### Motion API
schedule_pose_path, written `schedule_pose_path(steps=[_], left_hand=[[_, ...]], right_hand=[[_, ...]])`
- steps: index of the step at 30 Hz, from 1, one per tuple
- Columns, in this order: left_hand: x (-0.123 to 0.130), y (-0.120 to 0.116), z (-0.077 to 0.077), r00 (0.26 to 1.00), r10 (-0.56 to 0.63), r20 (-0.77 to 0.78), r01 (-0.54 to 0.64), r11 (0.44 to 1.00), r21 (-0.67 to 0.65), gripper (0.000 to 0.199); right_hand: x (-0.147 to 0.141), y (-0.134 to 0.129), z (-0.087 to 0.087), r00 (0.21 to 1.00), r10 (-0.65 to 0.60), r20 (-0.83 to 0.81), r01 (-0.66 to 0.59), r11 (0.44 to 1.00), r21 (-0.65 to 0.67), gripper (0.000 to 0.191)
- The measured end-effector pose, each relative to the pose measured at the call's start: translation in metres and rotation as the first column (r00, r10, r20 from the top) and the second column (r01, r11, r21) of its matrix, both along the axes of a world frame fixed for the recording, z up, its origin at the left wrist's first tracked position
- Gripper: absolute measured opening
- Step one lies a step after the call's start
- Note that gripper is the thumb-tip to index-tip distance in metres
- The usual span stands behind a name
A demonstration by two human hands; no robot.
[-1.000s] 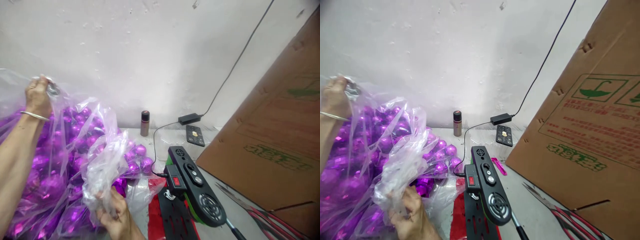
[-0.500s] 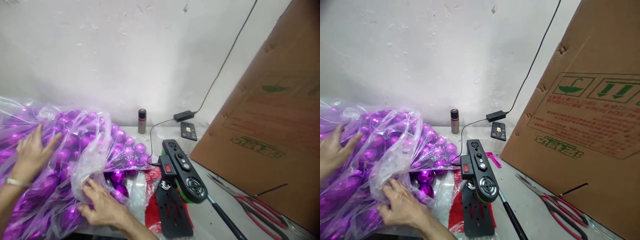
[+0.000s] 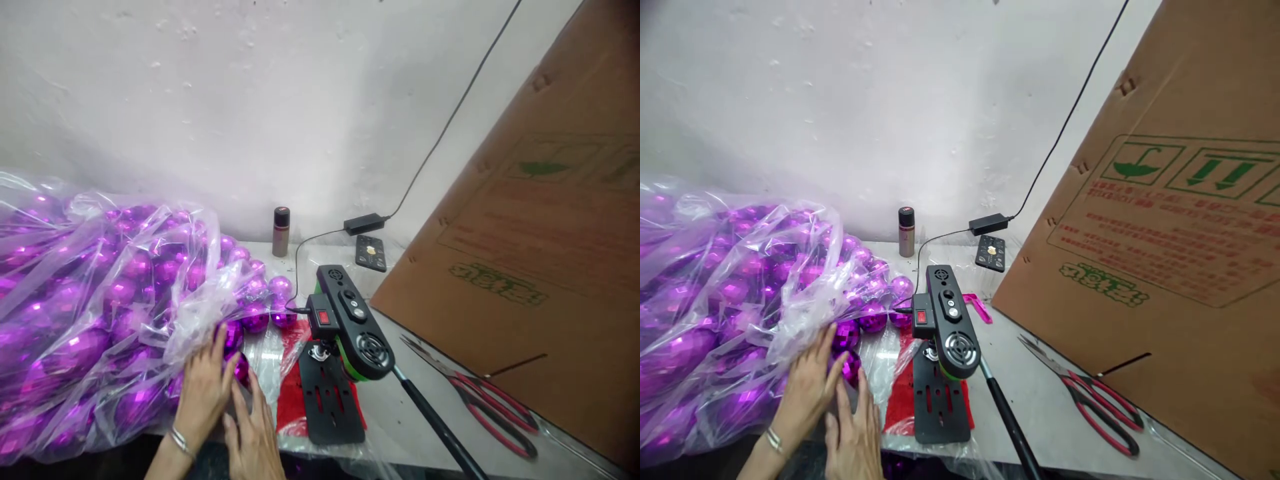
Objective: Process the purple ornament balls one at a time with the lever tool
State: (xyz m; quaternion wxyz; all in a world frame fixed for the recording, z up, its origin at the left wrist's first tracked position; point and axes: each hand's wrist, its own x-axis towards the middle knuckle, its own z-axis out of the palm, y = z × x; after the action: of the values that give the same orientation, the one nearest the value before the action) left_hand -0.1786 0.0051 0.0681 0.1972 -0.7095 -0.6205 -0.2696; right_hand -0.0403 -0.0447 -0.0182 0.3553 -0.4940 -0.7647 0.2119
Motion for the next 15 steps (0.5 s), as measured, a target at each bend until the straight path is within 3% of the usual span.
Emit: schedule_pose_path(steps=[4,9,12,15], left_hand=[[-0.048,0.034,-0.011,0.999,0.030,-0.029,-0.029,0.999,0.040,0.077],[-0.096,0.059,0.007,0.991,-0.099,-0.090,0.103,0.994,0.039,0.072],[-0.108,0.067,0.019,0.979,-0.153,-0.138,0.161,0.986,0.047,0.064],[-0.094,0.063,0.015,0.975,-0.156,-0.156,0.173,0.979,0.103,0.050]], right_hand=[[-0.032,0.007,0.012,0.997,0.080,-0.021,-0.081,0.990,-0.114,0.081],[-0.051,0.041,0.050,0.968,0.240,-0.077,-0.251,0.938,-0.238,0.077],[-0.049,0.052,0.064,0.952,0.295,-0.086,-0.308,0.916,-0.258,0.074],[-0.033,0.048,0.062,0.948,0.315,-0.043,-0.316,0.921,-0.226,0.072]])
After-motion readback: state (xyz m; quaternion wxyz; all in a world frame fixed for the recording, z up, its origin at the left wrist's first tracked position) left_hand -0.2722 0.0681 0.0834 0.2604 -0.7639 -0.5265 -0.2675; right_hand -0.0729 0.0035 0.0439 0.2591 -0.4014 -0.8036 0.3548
